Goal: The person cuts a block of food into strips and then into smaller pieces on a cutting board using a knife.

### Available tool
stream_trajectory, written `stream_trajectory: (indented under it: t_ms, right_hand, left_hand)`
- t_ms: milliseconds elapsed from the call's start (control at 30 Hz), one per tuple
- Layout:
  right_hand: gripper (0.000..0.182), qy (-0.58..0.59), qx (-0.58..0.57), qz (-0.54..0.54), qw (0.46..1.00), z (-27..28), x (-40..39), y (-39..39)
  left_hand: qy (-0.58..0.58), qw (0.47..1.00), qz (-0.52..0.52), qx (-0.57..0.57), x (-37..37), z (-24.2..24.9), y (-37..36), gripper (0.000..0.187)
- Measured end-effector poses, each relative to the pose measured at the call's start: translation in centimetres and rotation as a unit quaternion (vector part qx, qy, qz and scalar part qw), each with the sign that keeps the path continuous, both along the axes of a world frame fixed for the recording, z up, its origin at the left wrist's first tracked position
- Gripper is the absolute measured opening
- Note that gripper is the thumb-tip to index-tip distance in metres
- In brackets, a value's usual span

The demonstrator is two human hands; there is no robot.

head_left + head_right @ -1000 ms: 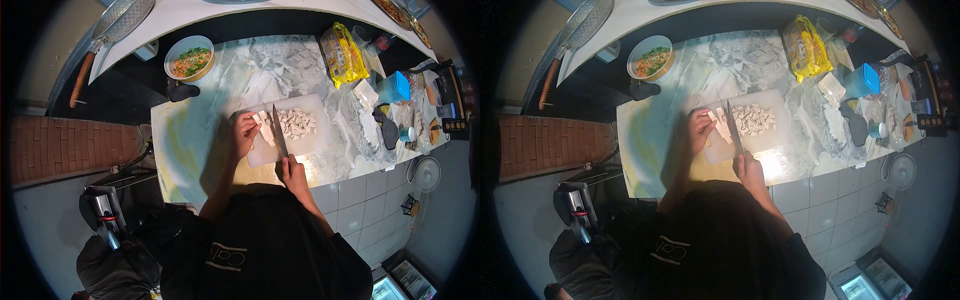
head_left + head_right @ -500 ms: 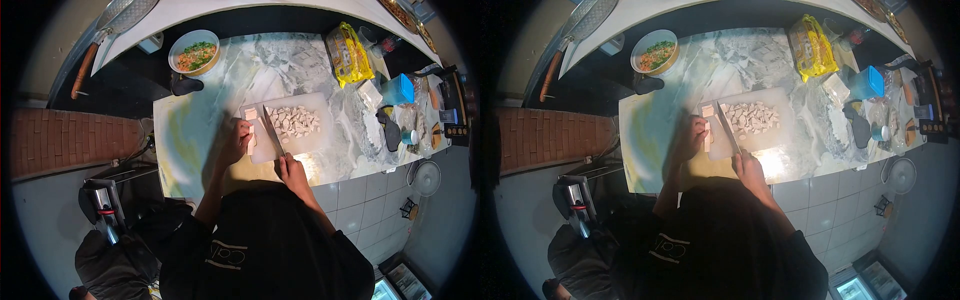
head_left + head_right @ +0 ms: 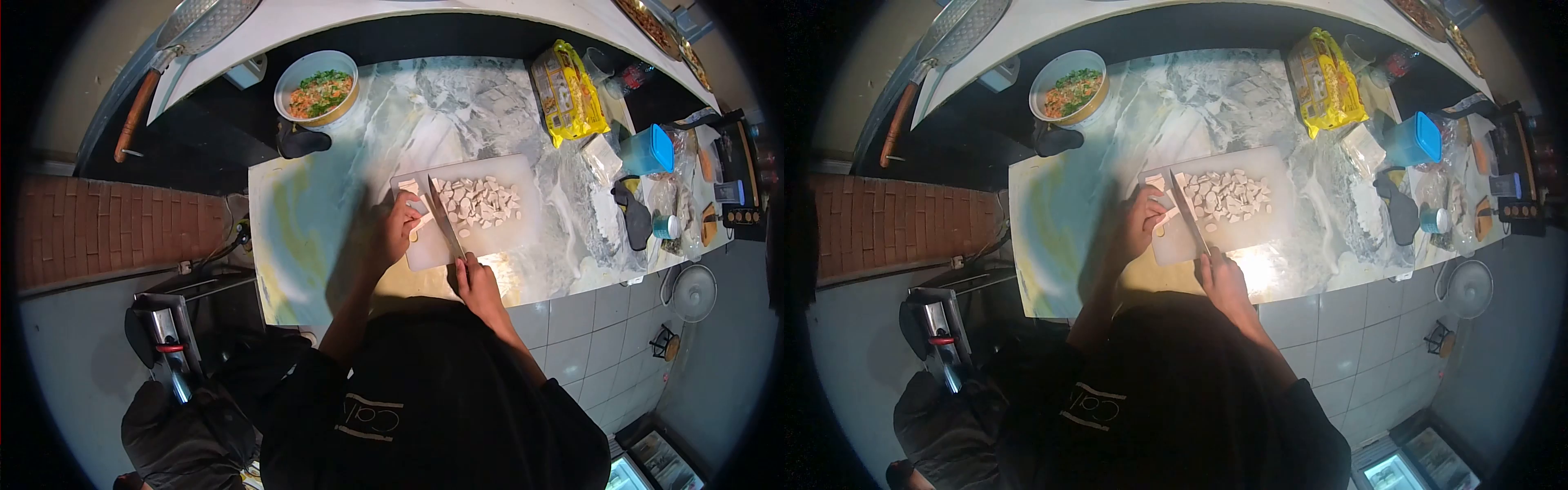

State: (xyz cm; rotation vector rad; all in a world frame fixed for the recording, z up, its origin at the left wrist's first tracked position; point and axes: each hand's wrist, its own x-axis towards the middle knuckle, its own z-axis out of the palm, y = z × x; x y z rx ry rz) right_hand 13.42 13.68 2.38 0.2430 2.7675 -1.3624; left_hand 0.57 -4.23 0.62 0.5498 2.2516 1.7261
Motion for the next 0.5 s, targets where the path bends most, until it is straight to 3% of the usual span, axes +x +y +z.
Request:
stream_trajectory:
  t_ms: [167, 500]
  right_hand:
    - [0.021, -0.068, 0.013, 0.017, 0.997, 0.4, 0.0, 0.2]
    - [0.019, 0.009, 0.019, 0.014, 1.0, -0.1, 0.0, -0.3]
  left_hand:
    - [-0.022, 0.998, 0.05, -0.034, 0.4, 0.2, 0.7, 0.036]
    - [-0.009, 0.993, 0.12, -0.014, 1.0, 0.0, 1.5, 0.022]
